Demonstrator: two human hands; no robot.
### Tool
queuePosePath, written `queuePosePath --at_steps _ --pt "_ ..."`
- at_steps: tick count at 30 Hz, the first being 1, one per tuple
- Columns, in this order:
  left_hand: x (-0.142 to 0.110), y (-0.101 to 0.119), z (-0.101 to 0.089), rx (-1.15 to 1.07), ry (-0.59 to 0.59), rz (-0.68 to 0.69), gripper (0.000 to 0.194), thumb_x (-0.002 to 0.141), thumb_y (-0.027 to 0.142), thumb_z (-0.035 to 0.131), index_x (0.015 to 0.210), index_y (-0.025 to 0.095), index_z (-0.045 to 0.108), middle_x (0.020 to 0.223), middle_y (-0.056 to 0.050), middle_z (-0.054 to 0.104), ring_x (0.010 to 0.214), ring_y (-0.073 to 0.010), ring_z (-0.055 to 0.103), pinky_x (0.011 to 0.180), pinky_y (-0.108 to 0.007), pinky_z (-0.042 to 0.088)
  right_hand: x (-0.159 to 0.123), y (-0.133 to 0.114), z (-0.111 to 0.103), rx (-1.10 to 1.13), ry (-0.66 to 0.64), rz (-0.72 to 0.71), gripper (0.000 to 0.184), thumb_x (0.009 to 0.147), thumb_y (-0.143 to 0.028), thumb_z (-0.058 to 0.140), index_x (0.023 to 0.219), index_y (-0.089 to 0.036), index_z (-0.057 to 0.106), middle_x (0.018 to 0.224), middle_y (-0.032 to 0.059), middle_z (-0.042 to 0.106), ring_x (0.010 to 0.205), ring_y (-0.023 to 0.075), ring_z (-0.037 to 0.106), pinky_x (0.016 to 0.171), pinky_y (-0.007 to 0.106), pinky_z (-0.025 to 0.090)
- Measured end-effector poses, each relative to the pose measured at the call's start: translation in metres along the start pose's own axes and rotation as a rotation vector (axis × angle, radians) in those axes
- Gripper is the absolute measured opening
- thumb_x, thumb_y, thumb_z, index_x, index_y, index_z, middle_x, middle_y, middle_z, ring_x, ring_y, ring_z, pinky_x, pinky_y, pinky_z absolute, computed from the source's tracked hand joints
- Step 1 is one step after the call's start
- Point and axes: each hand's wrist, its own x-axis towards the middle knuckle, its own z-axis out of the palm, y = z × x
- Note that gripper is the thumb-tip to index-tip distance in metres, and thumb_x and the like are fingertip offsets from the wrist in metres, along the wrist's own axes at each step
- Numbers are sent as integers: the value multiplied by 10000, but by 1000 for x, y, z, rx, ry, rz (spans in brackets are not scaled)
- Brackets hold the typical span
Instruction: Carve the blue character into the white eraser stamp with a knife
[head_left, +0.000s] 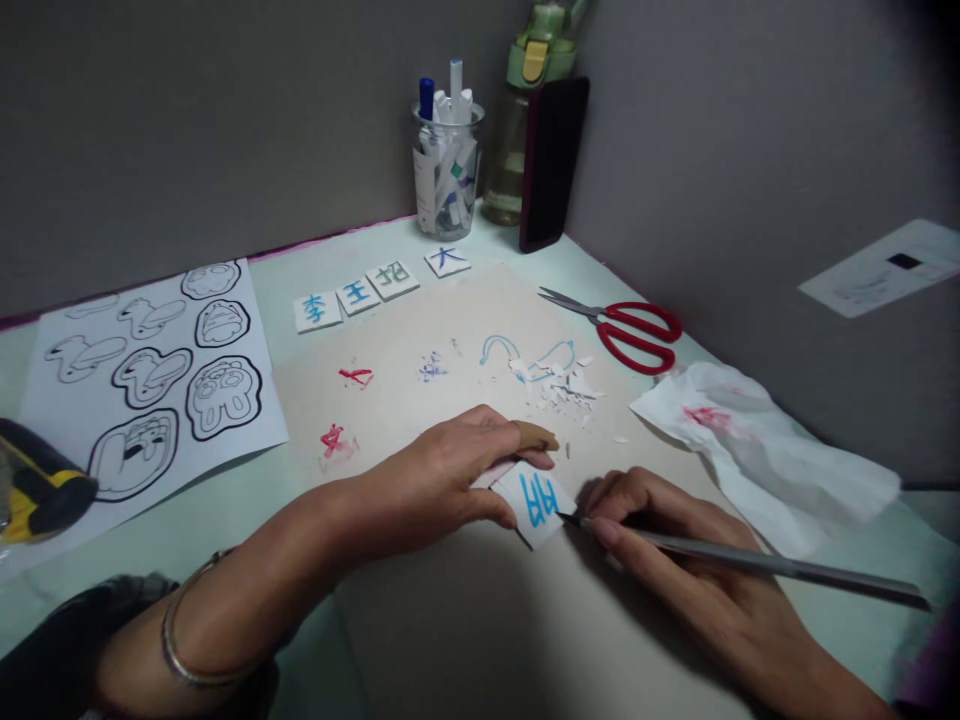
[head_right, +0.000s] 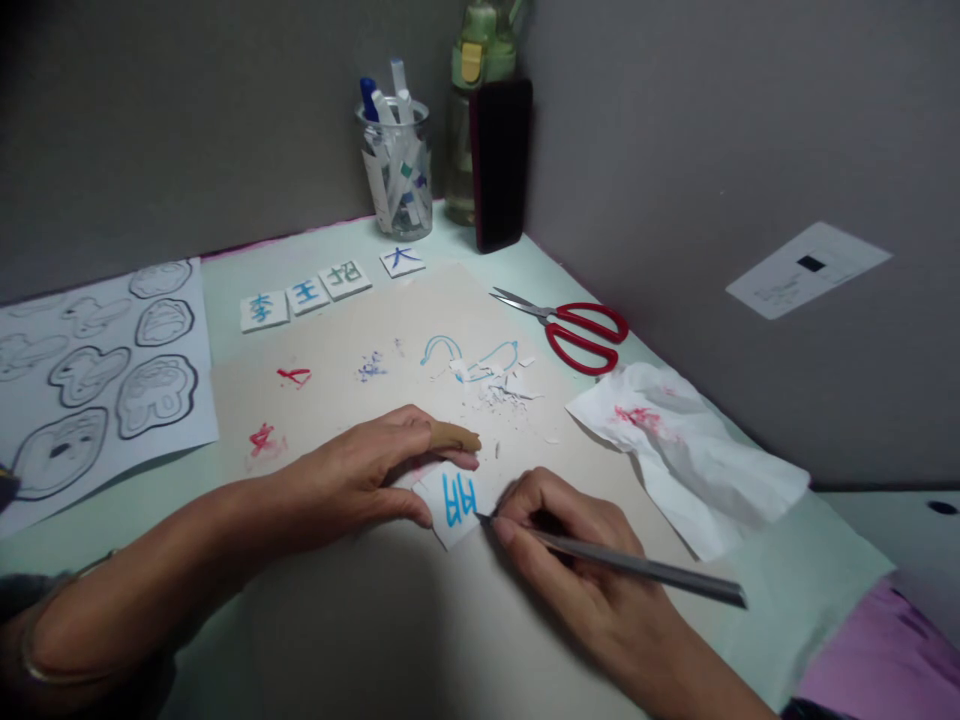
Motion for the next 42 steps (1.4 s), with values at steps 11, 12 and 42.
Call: queuePosePath --at_steps 11,12,42 --pt "-1 1 1 -23 23 -32 551 868 196 815 1367 243 587 1263 -40 659 1213 -199 551 1037 -276 420 1 7 -6 235 -73 19 176 1006 -357 593 874 -244 616 913 25 680 882 188 625 749 317 478" --pt "-1 1 1 -21 26 -34 549 867 194 816 1365 236 589 1264 -43 656 1213 -198 551 1038 -271 419 1 7 -6 250 -90 10 162 1007 -347 592 885 -244 622 919 26 682 886 188 629 755 319 481" --pt "2 22 18 41 72 -7 666 875 252 814 1447 208 475 1113 -42 716 1099 -251 564 1034 -398 393 0 -9 3 376 133 43 246 926 -394 688 746 -234 636 737 12 638 719 176 575 653 303 450"
